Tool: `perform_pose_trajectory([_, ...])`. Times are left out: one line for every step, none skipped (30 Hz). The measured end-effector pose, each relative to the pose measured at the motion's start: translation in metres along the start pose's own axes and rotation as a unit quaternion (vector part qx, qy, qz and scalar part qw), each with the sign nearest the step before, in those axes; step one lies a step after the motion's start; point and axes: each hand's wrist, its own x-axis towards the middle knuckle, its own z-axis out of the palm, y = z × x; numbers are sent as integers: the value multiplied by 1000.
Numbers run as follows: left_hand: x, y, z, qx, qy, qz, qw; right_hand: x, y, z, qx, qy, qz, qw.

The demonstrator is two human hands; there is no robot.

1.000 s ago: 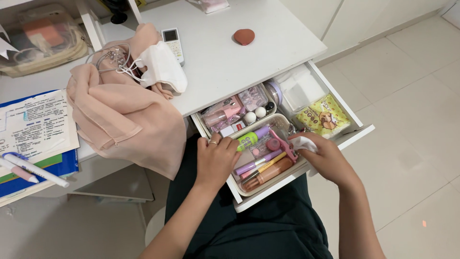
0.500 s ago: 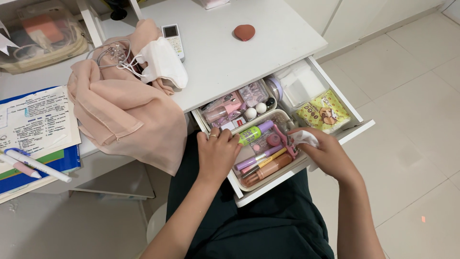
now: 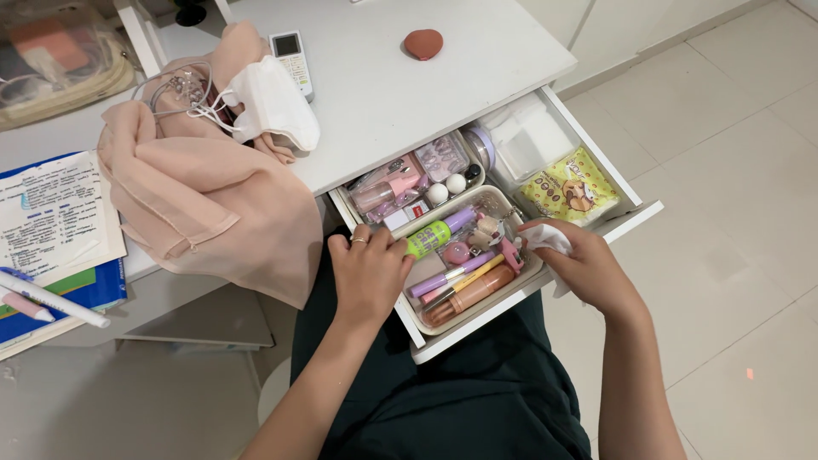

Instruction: Cleaning and organizing various cosmetic products in a desk drawer using a wet wipe.

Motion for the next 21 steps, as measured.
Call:
perform_pose_trajectory([0, 0, 0, 4, 2, -2, 1000, 1, 1, 0, -8, 5, 10, 1000])
perform_pose_trajectory([1, 2, -1, 2, 1, 0, 1000, 4, 1, 3, -8, 6, 13, 1000])
perform_pose_trajectory([1, 3, -3, 6, -7, -2, 1000, 7, 1, 5, -39, 24, -24, 999])
perform_pose_trajectory([2, 5, -4, 9, -16, -3, 1000, 9, 1, 8, -69, 42, -59, 995])
perform_pose_trajectory([4, 8, -7, 7, -18, 1, 1000, 15, 2, 15, -68, 44, -56, 995])
perform_pose_trajectory([5, 12, -9, 0, 3, -1, 1000, 21, 3, 20, -115, 62, -94, 987])
perform_pose_trajectory([6, 15, -11, -7, 23, -3, 1000, 26, 5, 26, -161, 79, -131, 975])
perform_pose_trajectory([8, 18, -9, -10, 23, 0, 1000, 30, 1, 33, -162, 82, -128, 975])
perform_pose_trajectory([9, 21, -8, -20, 23, -2, 1000, 33, -3, 39, -202, 102, -138, 964])
perform_pose_trajectory([11, 23, -7, -29, 24, -6, 999, 38, -9, 46, -241, 121, -150, 951])
perform_pose_trajectory([12, 26, -5, -31, 24, -5, 999, 40, -10, 46, -242, 122, -148, 951])
perform_pose_trajectory([12, 27, -3, -34, 16, -7, 999, 44, -12, 49, -256, 109, -113, 954])
perform_pose_trajectory([12, 28, -2, -38, 8, -9, 999, 47, -15, 52, -269, 95, -78, 955])
perform_pose_trajectory([13, 30, -3, -36, 8, -10, 999, 47, -14, 49, -269, 93, -78, 955])
perform_pose_trajectory([13, 32, -4, -67, 4, -16, 998, 47, -13, 47, -235, 74, -36, 968])
perform_pose_trajectory([13, 35, -4, -98, 0, -21, 995, 47, -12, 44, -201, 56, 8, 978])
perform_pose_trajectory([13, 37, -3, -97, 0, -22, 995, 43, -9, 36, -201, 54, 8, 978])
perform_pose_trajectory([14, 39, -2, -139, -3, -42, 989, 39, -5, 28, -132, 46, -14, 990])
perform_pose_trajectory([14, 42, -1, -180, -6, -61, 982, 35, -2, 20, -62, 37, -36, 997])
perform_pose_trajectory([13, 45, 7, -180, -8, -64, 982, 25, -6, 13, -63, 33, -35, 997])
perform_pose_trajectory([12, 48, 13, -311, -59, -110, 942, 15, -10, 6, -27, 17, -77, 997])
